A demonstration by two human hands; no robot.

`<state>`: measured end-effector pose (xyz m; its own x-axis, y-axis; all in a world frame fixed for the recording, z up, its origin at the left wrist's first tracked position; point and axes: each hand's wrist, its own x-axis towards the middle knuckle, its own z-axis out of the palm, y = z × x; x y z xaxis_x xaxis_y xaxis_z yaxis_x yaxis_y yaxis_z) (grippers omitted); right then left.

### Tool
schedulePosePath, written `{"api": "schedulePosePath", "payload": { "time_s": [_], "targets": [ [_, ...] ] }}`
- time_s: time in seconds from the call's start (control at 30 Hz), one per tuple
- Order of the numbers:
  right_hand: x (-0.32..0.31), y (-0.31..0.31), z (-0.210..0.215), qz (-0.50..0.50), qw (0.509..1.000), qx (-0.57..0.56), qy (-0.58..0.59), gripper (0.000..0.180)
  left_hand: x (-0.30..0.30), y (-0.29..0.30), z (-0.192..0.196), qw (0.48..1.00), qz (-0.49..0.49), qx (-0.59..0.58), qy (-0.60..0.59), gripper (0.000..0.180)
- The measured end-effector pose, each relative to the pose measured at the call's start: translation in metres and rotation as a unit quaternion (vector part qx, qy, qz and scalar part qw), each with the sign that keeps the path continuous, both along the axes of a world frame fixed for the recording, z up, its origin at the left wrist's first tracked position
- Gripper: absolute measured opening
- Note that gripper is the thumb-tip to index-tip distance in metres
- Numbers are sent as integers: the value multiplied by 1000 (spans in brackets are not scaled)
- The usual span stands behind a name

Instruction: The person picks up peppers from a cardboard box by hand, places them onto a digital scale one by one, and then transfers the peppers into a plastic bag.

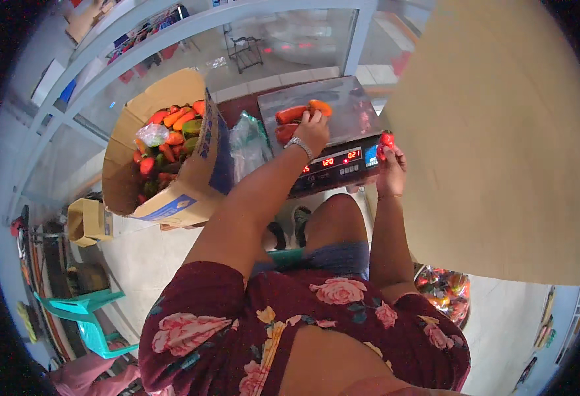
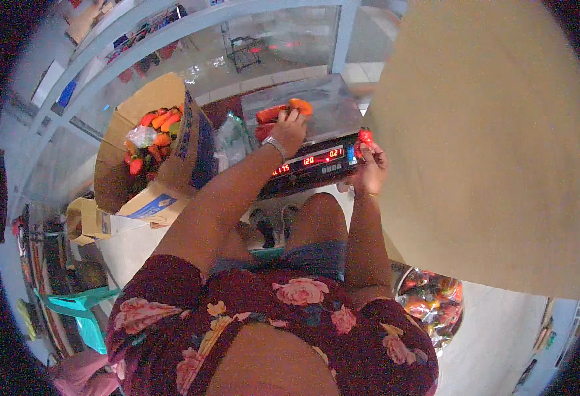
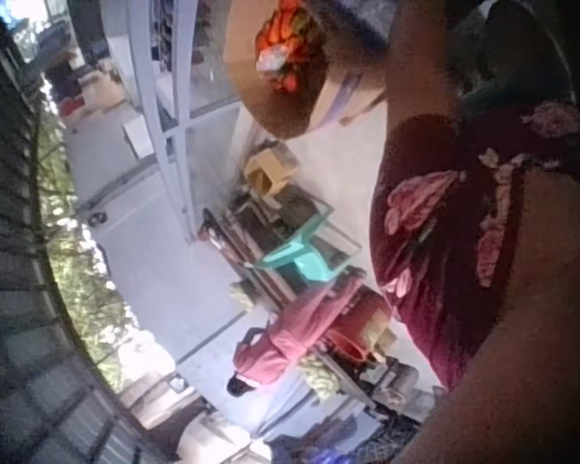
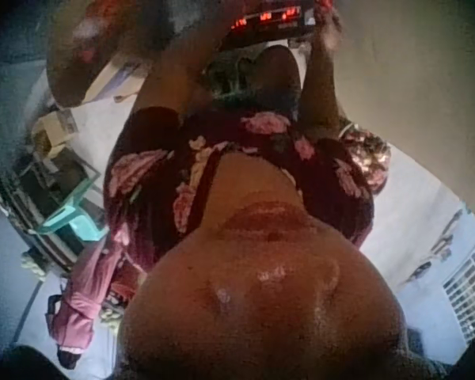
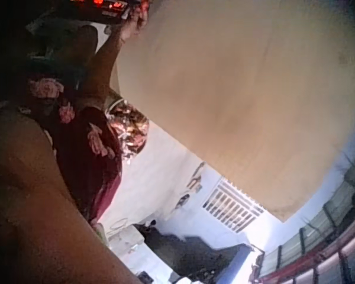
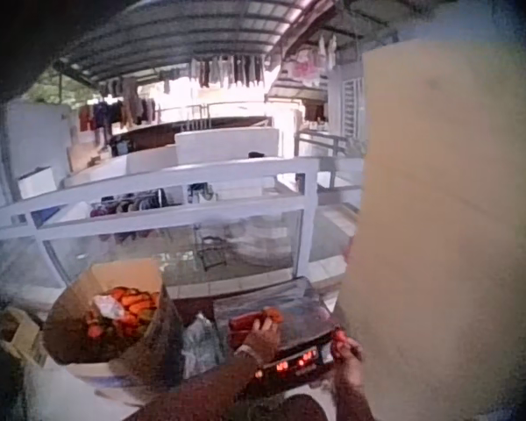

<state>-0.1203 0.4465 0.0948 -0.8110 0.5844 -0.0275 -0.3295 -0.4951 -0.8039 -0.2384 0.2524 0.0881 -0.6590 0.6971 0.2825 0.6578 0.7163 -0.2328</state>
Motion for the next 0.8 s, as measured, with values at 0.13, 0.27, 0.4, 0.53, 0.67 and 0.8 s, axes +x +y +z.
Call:
{"api": "schedulePosePath", "payload": {
  "time_s": [0.13,0.27,0.4,0.53,0.67,0.8],
  "targets": [
    [4,19,-15,-1,999,-6,35,16,1,6,5,996,-28,-82,33,35],
    [3,4,-1,-13,1000,-11,12,17,-7,2,-7,993,-31,-14,114,26],
    [1,4,-6,-5,999,1,36,17,-13,4,-7,991,-78,18,106,21],
    [-3,-3,-1,-9,1000,2,10,17,-5,10,-3,989,-99,42,102,19],
    [-21,3,-12,-42,998,41,-5,21,15,20,27,969,-148,176,86,19],
    [-51,-7,-27,-25,967,250,-39,21,42,10,85,886,-23,462,0,25]
  ]
}}
